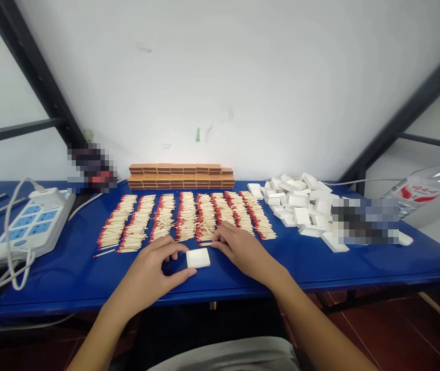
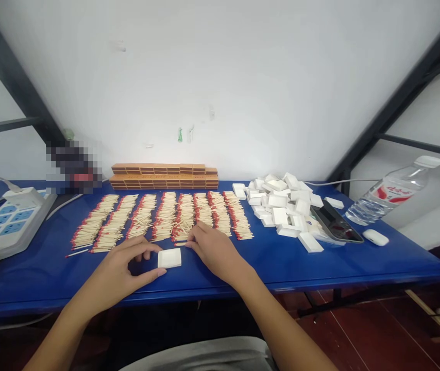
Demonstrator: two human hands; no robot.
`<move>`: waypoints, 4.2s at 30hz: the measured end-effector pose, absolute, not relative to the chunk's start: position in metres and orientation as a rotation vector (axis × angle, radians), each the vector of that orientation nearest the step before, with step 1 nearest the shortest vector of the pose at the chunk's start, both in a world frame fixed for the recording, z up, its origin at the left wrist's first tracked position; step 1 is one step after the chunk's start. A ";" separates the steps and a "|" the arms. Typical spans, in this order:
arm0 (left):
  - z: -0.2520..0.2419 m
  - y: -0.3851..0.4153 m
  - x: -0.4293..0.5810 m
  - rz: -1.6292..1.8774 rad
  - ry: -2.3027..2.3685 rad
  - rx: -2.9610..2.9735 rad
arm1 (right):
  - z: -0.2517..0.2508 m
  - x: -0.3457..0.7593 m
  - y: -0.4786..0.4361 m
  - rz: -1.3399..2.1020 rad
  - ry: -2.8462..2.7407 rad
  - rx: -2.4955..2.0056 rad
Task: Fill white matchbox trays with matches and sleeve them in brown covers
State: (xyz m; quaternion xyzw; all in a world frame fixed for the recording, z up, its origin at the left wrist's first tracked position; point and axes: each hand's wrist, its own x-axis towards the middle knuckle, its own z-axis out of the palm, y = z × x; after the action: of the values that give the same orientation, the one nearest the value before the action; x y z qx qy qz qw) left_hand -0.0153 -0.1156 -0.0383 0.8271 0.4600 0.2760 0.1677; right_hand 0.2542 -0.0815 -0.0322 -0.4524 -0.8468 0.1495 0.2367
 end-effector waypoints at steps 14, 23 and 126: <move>-0.039 -0.115 -0.015 0.803 1.299 2.370 | -0.033 0.258 -0.087 0.431 -2.322 -1.185; -0.037 -0.115 -0.013 0.803 1.303 2.366 | -0.028 0.255 -0.086 0.391 -2.350 -1.168; -0.041 -0.117 -0.013 1.004 1.211 2.503 | -0.032 0.229 -0.114 -0.055 -2.481 -1.056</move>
State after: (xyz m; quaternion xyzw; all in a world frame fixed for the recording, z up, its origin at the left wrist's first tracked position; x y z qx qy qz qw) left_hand -0.0127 -0.1174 -0.0414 0.8431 0.4080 0.3381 0.0922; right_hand 0.2289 -0.1137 -0.0321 -0.3819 -0.8973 -0.0198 0.2207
